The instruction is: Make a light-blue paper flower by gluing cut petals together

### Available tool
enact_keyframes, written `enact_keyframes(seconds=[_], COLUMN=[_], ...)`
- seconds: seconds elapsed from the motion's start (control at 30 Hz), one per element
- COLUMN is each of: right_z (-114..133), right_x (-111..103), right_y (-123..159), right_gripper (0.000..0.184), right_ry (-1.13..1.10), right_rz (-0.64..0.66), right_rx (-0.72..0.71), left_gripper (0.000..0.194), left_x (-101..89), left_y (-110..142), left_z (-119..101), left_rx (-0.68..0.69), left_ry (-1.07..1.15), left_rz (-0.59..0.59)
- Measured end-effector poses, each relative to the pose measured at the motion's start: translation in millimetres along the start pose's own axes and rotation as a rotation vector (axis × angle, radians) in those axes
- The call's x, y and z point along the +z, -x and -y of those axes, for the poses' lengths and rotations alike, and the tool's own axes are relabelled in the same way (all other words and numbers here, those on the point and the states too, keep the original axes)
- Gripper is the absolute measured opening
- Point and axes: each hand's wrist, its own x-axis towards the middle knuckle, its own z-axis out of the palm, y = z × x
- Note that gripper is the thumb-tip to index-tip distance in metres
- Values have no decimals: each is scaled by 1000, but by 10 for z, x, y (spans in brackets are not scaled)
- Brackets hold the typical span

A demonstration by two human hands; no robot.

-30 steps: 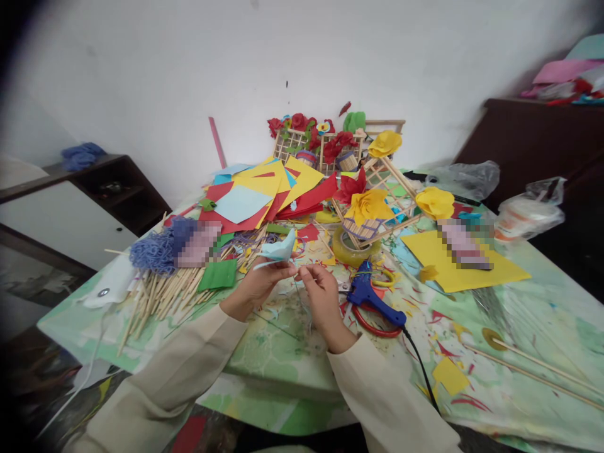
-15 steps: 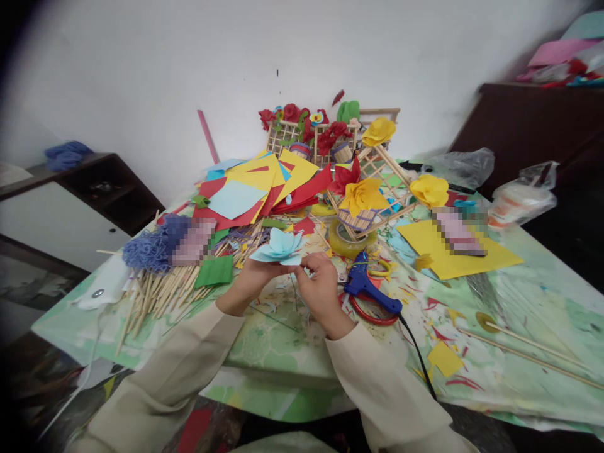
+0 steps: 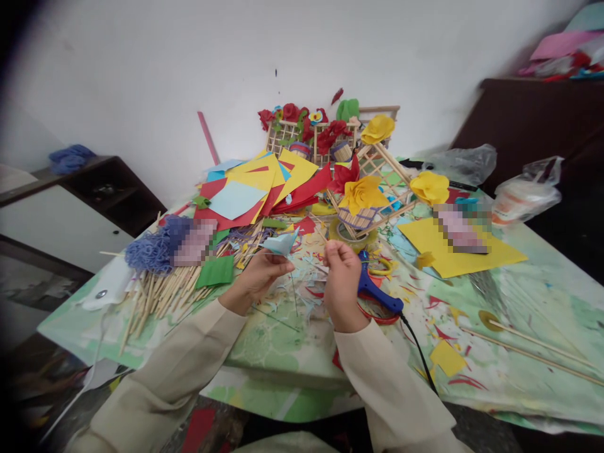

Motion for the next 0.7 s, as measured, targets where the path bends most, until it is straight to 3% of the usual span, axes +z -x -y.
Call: enact_keyframes(seconds=[0.1, 0.17, 0.33, 0.47, 0.7], right_z=[31, -14, -206, -278, -270], right_x=[-99, -130, -45, 38, 25], right_y=[-109, -120, 45, 181, 176], right_gripper=[29, 30, 27, 23, 29], right_ry=[-95, -47, 405, 433, 408], right_rz=[-7, 53, 347, 561, 534], right_rx=[-24, 23, 118, 169, 158], left_gripper=[33, 31, 27, 22, 24], left_x=[2, 10, 23, 11, -42], left_y=[-5, -7, -21, -22, -5], left_z=[-6, -13, -19, -18, -66], left_rx=[-56, -61, 22, 84, 144], left_ry=[76, 135, 255, 208, 42], left_rz=[0, 7, 4, 26, 40])
